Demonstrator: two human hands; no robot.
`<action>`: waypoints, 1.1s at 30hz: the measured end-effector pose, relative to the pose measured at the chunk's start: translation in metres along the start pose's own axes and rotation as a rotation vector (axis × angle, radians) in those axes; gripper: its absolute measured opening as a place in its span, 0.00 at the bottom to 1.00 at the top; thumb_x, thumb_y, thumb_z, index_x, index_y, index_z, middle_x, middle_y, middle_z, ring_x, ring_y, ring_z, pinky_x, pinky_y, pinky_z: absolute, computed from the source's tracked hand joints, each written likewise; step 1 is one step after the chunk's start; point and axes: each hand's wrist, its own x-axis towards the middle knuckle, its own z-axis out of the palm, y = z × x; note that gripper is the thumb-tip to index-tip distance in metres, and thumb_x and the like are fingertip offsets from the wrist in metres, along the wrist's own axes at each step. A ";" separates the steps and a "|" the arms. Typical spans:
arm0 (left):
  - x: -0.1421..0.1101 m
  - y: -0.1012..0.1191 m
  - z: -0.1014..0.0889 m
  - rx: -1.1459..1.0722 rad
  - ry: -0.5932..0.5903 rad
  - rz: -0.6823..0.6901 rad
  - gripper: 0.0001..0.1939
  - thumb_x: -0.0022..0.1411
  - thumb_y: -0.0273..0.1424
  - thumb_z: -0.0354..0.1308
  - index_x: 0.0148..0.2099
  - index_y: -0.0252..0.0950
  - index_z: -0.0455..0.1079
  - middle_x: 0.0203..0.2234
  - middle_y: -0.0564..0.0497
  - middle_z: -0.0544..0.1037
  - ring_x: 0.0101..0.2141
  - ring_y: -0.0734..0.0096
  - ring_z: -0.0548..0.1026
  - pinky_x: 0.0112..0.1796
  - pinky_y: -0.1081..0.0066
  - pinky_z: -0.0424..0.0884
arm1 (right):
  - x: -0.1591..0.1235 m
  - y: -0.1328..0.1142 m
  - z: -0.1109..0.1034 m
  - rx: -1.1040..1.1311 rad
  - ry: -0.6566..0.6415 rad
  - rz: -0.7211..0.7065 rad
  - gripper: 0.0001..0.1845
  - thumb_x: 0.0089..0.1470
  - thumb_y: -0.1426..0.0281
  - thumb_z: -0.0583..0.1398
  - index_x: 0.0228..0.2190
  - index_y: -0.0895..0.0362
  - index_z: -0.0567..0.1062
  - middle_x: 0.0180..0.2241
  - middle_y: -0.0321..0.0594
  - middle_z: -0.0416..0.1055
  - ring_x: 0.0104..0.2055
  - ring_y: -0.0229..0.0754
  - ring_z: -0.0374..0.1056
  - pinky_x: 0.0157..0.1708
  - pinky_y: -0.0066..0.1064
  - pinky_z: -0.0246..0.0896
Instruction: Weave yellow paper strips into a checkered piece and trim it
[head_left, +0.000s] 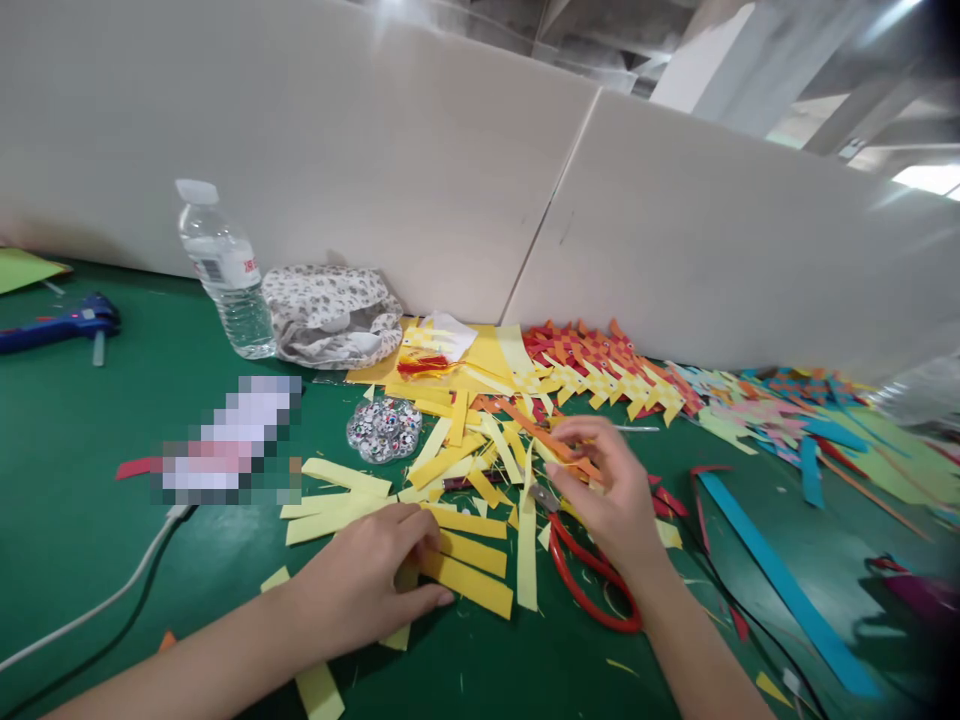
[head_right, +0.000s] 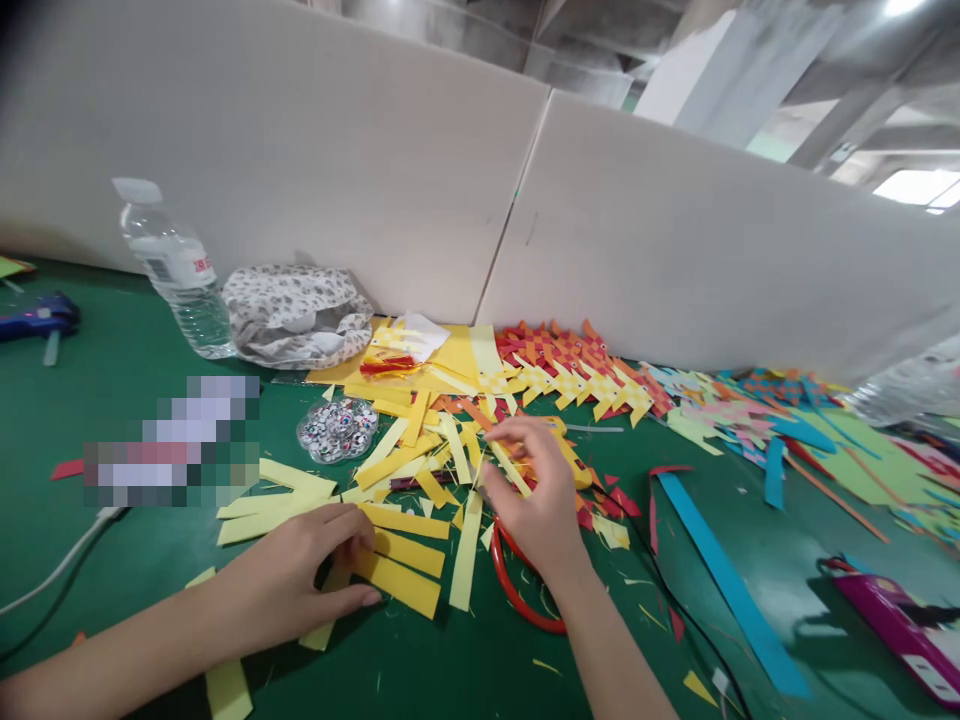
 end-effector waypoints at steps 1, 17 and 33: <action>-0.001 0.000 -0.001 -0.019 0.004 -0.010 0.12 0.54 0.39 0.57 0.38 0.39 0.63 0.31 0.51 0.71 0.30 0.67 0.70 0.28 0.71 0.64 | -0.003 -0.008 0.001 -0.008 -0.207 -0.008 0.05 0.48 0.70 0.58 0.31 0.53 0.68 0.32 0.36 0.68 0.33 0.39 0.64 0.31 0.29 0.58; -0.006 0.003 -0.002 0.110 0.065 0.077 0.07 0.51 0.28 0.54 0.35 0.39 0.62 0.31 0.51 0.71 0.32 0.65 0.69 0.32 0.69 0.65 | -0.020 -0.028 0.018 -0.297 -0.941 0.096 0.11 0.42 0.64 0.65 0.18 0.55 0.71 0.16 0.29 0.66 0.20 0.32 0.58 0.18 0.23 0.41; -0.006 0.003 -0.003 0.115 0.121 -0.022 0.06 0.58 0.31 0.48 0.40 0.40 0.61 0.30 0.51 0.73 0.30 0.64 0.72 0.29 0.69 0.63 | -0.019 -0.029 0.026 -0.153 -0.635 0.057 0.14 0.54 0.58 0.55 0.28 0.54 0.73 0.25 0.33 0.67 0.25 0.34 0.60 0.24 0.26 0.51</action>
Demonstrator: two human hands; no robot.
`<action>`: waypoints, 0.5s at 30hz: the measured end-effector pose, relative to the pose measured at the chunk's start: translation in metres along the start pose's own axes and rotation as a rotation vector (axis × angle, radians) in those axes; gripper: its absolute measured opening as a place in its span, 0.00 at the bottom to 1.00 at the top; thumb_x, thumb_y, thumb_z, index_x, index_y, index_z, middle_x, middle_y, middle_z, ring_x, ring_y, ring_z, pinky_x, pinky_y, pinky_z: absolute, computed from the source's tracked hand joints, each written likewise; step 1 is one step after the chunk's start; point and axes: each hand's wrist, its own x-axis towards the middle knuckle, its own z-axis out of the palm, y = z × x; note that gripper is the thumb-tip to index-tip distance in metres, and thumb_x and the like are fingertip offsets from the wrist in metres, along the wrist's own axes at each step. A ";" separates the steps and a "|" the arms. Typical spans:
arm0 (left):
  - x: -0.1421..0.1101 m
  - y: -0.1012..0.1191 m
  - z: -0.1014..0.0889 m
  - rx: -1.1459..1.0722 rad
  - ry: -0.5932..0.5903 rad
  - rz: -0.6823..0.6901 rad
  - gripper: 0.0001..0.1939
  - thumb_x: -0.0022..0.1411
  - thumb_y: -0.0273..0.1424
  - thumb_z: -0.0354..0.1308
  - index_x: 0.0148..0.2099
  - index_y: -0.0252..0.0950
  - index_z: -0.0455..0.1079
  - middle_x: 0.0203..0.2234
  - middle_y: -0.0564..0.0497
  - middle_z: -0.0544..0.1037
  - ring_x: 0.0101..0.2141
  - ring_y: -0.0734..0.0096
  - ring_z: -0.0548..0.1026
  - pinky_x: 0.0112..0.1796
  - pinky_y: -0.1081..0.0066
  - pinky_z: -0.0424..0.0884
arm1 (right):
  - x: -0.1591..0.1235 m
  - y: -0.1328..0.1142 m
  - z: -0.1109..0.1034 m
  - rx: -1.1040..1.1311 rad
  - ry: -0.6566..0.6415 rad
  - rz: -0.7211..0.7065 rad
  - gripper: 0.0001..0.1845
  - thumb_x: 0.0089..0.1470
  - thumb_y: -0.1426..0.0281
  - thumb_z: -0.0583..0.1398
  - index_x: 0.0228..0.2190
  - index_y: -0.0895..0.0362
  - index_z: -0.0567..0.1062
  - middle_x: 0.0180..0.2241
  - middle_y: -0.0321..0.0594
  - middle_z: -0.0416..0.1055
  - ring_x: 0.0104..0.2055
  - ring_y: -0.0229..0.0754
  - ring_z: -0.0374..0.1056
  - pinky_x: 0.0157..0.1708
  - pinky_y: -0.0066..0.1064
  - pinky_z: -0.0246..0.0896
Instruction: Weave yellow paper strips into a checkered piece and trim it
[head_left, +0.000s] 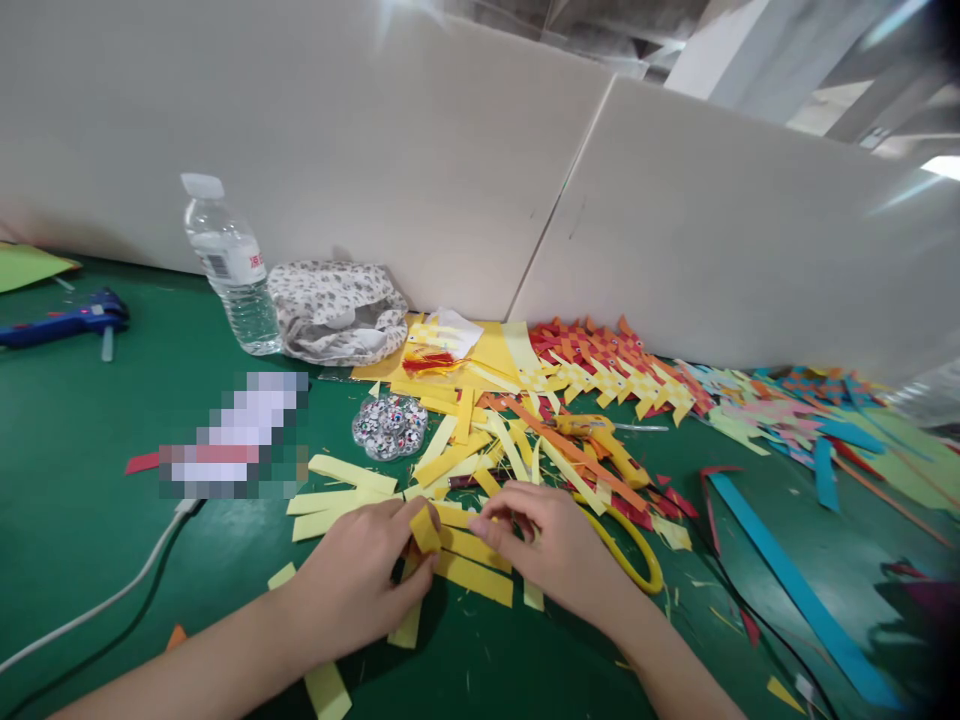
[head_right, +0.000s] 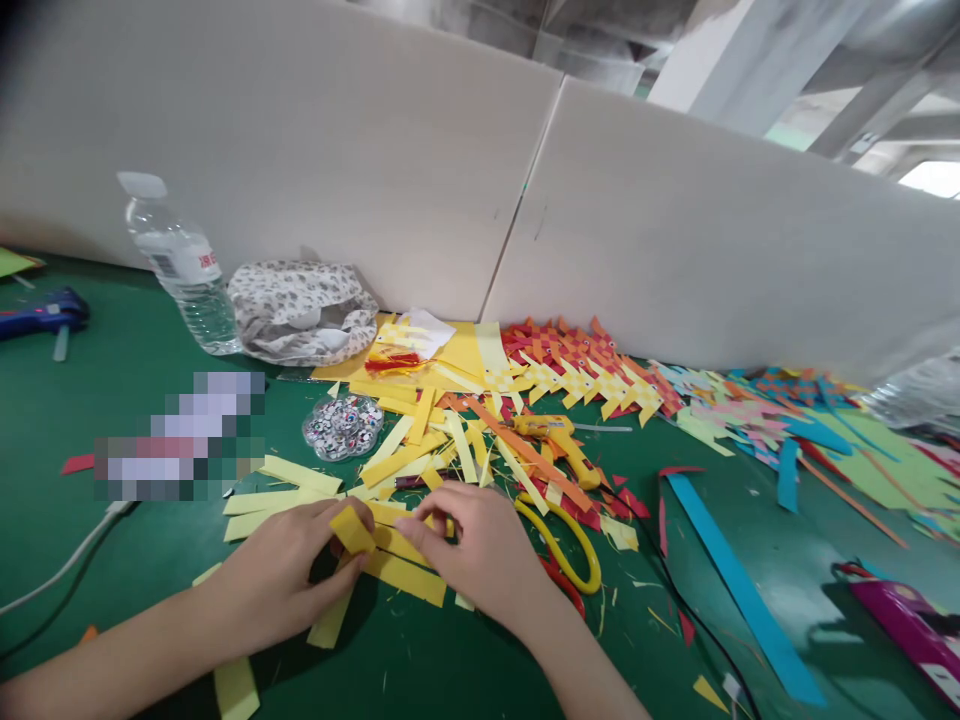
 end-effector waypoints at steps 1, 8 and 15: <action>0.000 0.000 -0.002 -0.027 -0.004 -0.024 0.08 0.57 0.31 0.49 0.41 0.41 0.61 0.31 0.51 0.74 0.30 0.64 0.72 0.29 0.70 0.63 | 0.001 0.004 0.000 -0.090 0.032 0.035 0.13 0.53 0.58 0.56 0.26 0.54 0.72 0.24 0.33 0.66 0.24 0.35 0.60 0.24 0.26 0.51; 0.004 -0.005 -0.011 -0.216 -0.098 -0.126 0.08 0.55 0.35 0.52 0.39 0.42 0.61 0.22 0.56 0.73 0.22 0.70 0.70 0.23 0.74 0.59 | 0.004 0.019 0.003 -0.317 0.038 0.118 0.09 0.48 0.62 0.61 0.25 0.54 0.68 0.25 0.31 0.66 0.25 0.36 0.61 0.23 0.27 0.49; 0.005 -0.009 -0.005 -0.179 -0.062 -0.129 0.11 0.53 0.34 0.54 0.40 0.43 0.61 0.27 0.55 0.76 0.25 0.68 0.72 0.26 0.73 0.61 | 0.005 0.019 0.005 -0.254 0.043 0.147 0.11 0.46 0.62 0.62 0.22 0.54 0.68 0.25 0.32 0.66 0.26 0.36 0.63 0.24 0.27 0.52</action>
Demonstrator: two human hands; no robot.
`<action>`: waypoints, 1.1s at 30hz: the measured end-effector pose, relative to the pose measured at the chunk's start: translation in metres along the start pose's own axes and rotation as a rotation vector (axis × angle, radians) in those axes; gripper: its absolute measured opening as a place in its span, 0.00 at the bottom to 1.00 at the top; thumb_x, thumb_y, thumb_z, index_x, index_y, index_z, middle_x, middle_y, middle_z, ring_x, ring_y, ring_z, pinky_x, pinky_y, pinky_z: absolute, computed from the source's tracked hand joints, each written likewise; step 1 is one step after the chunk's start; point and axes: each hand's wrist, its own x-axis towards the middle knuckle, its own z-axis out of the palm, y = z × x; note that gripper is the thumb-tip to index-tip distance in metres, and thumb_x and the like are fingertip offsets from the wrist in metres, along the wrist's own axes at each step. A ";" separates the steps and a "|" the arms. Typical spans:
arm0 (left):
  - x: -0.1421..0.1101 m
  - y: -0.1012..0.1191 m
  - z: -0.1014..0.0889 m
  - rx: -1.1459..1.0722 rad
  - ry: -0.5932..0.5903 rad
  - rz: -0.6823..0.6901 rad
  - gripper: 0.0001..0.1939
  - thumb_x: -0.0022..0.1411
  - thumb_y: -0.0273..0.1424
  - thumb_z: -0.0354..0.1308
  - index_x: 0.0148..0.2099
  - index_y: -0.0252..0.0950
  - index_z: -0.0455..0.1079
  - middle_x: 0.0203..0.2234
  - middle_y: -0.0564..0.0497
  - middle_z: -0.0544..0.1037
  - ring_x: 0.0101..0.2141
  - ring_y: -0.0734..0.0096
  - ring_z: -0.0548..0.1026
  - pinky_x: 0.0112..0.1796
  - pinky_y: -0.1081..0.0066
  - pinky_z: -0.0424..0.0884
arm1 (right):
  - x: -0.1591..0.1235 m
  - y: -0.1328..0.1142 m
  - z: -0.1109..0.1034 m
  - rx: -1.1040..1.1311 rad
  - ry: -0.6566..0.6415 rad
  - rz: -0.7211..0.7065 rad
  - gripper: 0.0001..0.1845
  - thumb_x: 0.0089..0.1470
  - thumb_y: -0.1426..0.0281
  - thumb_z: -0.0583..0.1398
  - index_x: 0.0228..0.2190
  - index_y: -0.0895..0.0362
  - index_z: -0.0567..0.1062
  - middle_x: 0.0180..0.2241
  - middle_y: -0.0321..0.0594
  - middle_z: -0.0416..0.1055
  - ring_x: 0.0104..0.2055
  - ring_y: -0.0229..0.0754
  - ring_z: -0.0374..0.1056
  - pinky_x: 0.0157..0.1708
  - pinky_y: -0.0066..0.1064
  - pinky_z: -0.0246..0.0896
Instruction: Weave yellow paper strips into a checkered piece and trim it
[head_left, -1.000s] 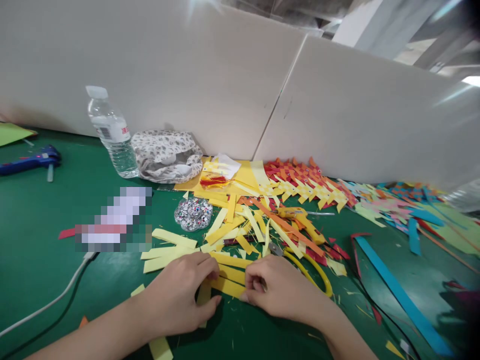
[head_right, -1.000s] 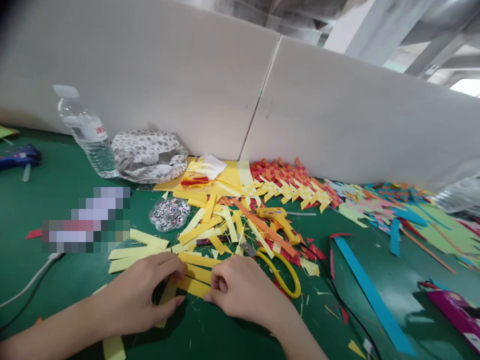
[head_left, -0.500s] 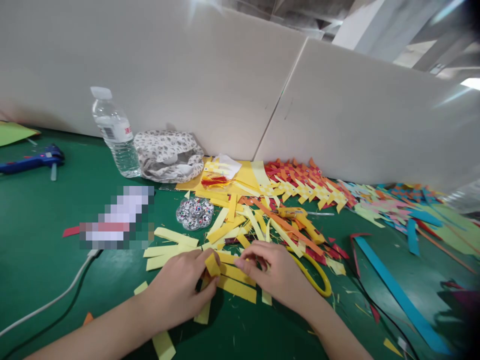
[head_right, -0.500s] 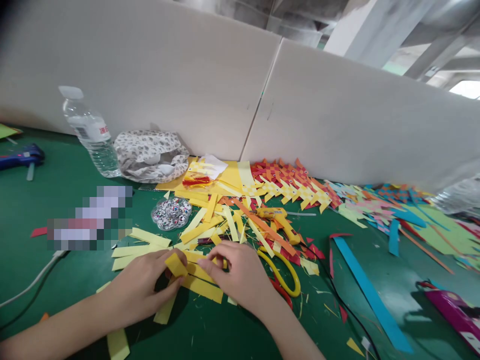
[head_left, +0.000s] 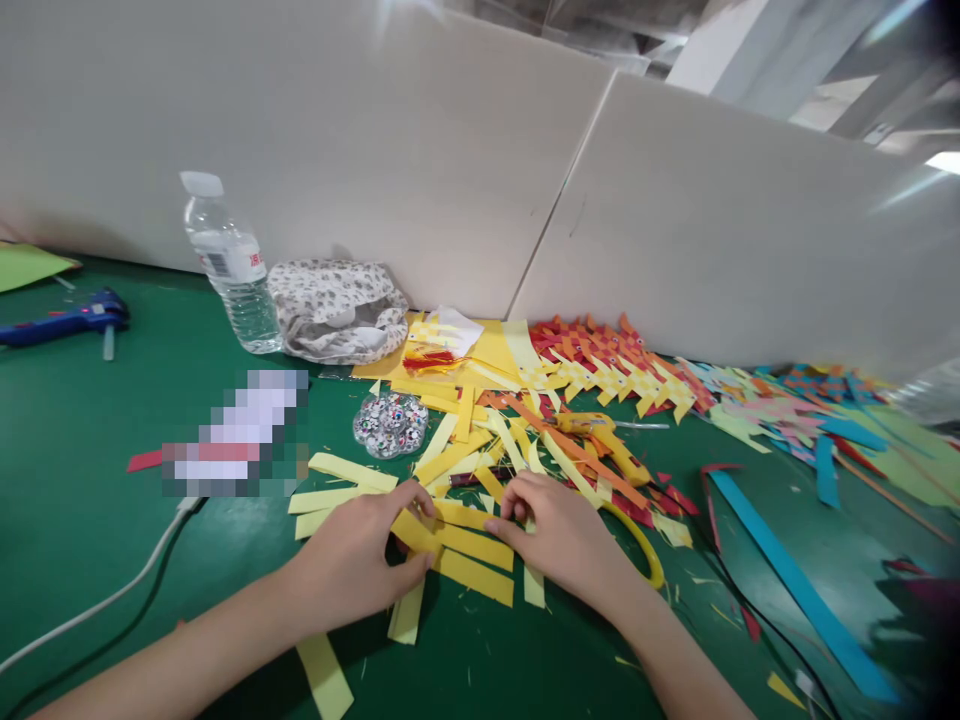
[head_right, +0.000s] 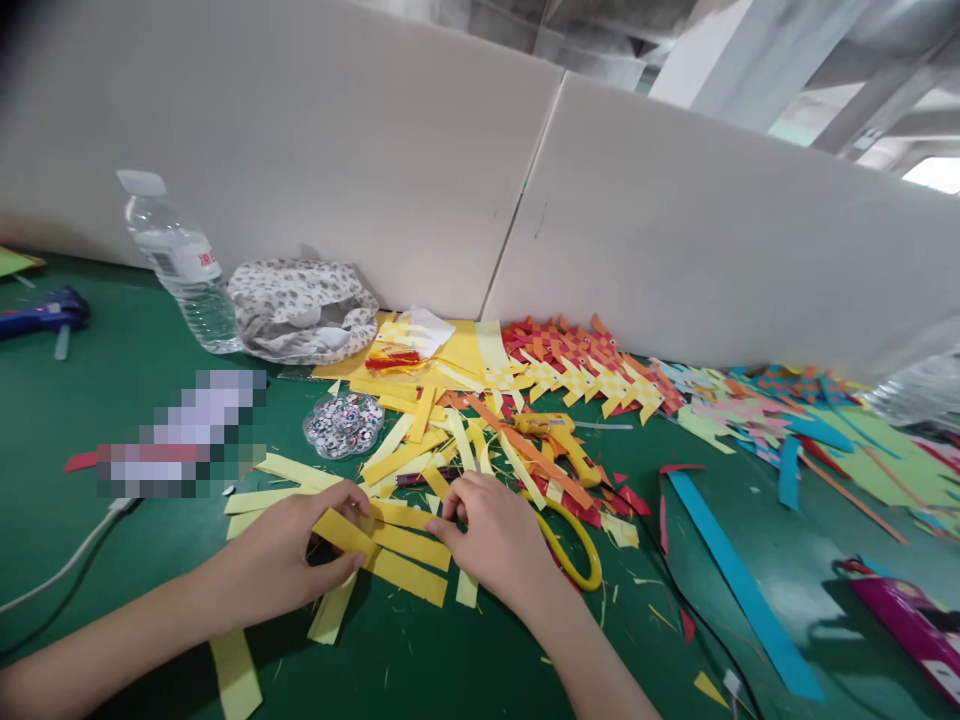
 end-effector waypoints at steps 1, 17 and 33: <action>0.000 0.000 0.000 0.002 0.004 0.001 0.11 0.53 0.34 0.54 0.41 0.43 0.61 0.28 0.55 0.76 0.27 0.67 0.73 0.27 0.72 0.62 | 0.000 -0.001 0.000 0.009 -0.001 0.016 0.10 0.45 0.63 0.62 0.21 0.55 0.69 0.24 0.32 0.66 0.25 0.36 0.63 0.23 0.27 0.52; -0.001 0.003 0.001 0.020 0.034 0.018 0.17 0.53 0.33 0.54 0.46 0.41 0.67 0.42 0.49 0.76 0.40 0.59 0.73 0.40 0.64 0.68 | -0.002 -0.008 -0.007 0.167 0.080 -0.155 0.10 0.53 0.66 0.56 0.25 0.54 0.76 0.29 0.38 0.72 0.32 0.40 0.67 0.32 0.31 0.61; 0.000 0.001 0.001 -0.052 0.022 0.020 0.19 0.52 0.31 0.55 0.48 0.43 0.61 0.30 0.53 0.76 0.28 0.66 0.73 0.27 0.71 0.65 | -0.011 -0.025 0.001 0.453 -0.034 -0.303 0.17 0.60 0.60 0.47 0.41 0.52 0.73 0.41 0.39 0.72 0.45 0.41 0.65 0.44 0.31 0.59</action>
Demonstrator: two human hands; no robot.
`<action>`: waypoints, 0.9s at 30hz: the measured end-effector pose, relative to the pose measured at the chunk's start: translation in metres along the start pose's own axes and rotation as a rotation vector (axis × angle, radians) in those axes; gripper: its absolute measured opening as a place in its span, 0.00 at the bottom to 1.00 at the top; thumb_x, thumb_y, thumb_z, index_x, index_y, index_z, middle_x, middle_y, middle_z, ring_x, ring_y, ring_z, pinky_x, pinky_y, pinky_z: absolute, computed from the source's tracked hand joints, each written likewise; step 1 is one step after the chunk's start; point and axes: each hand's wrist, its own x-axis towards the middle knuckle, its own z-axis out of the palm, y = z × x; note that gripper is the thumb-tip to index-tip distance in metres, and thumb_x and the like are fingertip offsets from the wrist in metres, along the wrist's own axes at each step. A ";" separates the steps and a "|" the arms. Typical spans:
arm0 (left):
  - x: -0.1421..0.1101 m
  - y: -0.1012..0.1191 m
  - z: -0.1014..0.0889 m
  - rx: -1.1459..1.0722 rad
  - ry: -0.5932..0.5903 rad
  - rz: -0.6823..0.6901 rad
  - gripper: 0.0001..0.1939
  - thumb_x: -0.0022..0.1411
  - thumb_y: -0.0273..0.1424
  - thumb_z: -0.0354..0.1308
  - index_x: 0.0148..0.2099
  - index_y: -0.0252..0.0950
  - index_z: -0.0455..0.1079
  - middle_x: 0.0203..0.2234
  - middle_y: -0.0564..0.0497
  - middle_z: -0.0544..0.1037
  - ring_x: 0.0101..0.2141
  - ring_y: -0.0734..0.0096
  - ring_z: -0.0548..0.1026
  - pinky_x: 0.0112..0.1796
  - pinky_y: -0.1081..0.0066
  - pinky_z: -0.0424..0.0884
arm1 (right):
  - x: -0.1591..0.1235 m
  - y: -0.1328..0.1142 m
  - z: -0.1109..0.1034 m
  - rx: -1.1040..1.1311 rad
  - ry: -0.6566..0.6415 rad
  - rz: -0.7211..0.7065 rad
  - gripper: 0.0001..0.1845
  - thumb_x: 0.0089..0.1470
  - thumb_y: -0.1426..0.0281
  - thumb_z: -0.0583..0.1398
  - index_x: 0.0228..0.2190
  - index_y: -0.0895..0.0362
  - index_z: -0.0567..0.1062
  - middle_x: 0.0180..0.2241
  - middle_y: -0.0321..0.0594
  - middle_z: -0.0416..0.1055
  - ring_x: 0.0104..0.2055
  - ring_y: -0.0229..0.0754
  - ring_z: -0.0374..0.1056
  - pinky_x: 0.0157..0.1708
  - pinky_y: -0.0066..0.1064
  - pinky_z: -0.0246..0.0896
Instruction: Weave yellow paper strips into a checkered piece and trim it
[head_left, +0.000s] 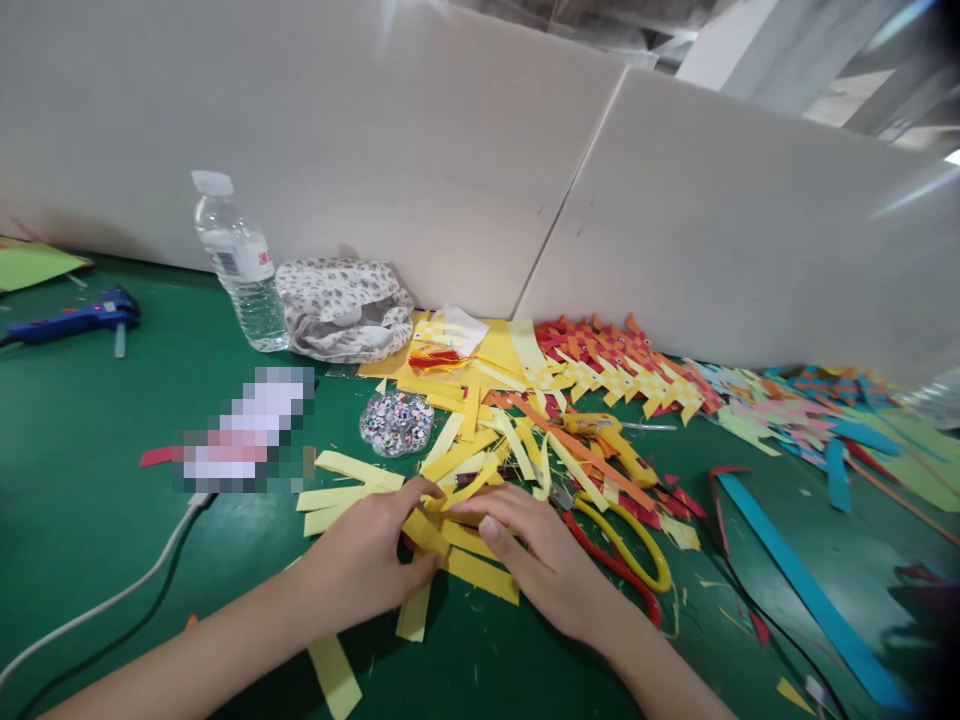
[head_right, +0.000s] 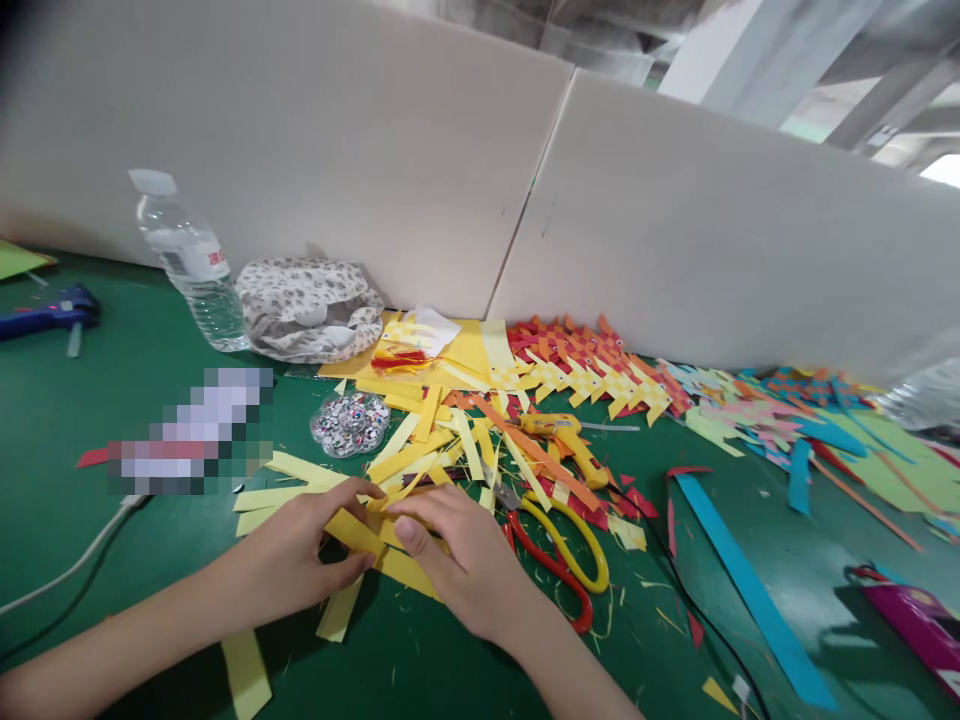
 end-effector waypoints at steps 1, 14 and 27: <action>0.000 0.000 0.000 -0.003 0.004 0.000 0.19 0.52 0.31 0.55 0.48 0.43 0.60 0.31 0.53 0.76 0.28 0.66 0.73 0.27 0.71 0.65 | 0.000 0.000 0.002 -0.012 0.004 0.000 0.17 0.61 0.61 0.47 0.40 0.52 0.73 0.40 0.39 0.72 0.44 0.41 0.66 0.44 0.31 0.59; 0.003 -0.005 0.002 -0.056 0.008 0.020 0.11 0.53 0.31 0.54 0.40 0.39 0.63 0.26 0.54 0.73 0.26 0.68 0.72 0.25 0.73 0.63 | -0.003 0.001 0.008 -0.051 -0.051 -0.165 0.20 0.59 0.60 0.48 0.49 0.53 0.66 0.50 0.42 0.66 0.52 0.44 0.60 0.51 0.35 0.56; 0.005 -0.011 -0.004 -0.223 0.005 -0.028 0.14 0.51 0.29 0.56 0.42 0.41 0.61 0.27 0.57 0.71 0.26 0.72 0.72 0.27 0.74 0.66 | -0.004 -0.002 0.010 -0.080 -0.090 -0.128 0.22 0.60 0.60 0.48 0.53 0.52 0.60 0.49 0.42 0.66 0.50 0.43 0.62 0.46 0.32 0.58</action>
